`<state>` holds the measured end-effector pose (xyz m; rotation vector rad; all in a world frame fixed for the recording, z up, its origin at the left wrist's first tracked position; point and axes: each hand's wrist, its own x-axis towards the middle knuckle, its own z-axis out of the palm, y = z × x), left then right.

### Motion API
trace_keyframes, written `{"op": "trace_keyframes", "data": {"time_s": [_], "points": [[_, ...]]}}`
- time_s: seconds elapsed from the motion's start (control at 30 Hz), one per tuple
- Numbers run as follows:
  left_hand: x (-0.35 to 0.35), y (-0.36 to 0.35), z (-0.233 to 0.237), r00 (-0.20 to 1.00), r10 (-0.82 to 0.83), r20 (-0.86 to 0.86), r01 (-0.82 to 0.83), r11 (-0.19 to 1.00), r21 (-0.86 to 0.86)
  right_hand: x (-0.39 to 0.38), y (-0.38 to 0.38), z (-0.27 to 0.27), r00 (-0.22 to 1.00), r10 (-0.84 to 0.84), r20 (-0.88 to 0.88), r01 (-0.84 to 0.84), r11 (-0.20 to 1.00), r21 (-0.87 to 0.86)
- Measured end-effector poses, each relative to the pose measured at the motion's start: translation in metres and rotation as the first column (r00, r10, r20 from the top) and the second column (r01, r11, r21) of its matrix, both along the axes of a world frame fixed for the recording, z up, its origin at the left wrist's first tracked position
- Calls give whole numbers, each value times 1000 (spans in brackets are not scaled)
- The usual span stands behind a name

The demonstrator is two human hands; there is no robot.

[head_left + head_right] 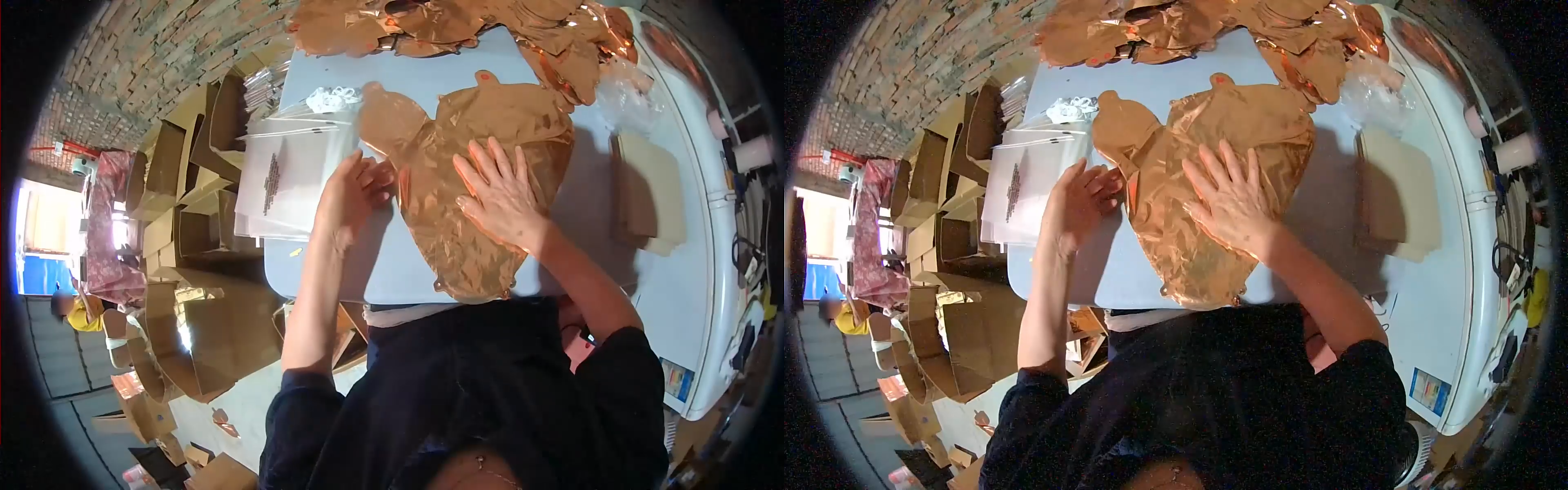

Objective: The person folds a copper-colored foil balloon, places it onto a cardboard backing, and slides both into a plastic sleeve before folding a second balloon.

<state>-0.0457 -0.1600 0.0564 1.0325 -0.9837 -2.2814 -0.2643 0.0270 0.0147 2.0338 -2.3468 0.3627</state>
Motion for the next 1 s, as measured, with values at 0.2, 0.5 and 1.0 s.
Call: {"op": "trace_keyframes", "data": {"time_s": [0.2,0.5,1.0], "points": [[-21,-19,4,989,-137,56,141,988,-60,1,0,3,1000,8,-22,-8,1000,27],[-61,13,29,991,-118,-58,101,967,-234,1,0,4,1000,11,-8,-11,1000,-19],[-81,4,-42,935,99,340,354,-252,-901,-3,-4,-8,999,13,-38,-14,999,-30]]}}
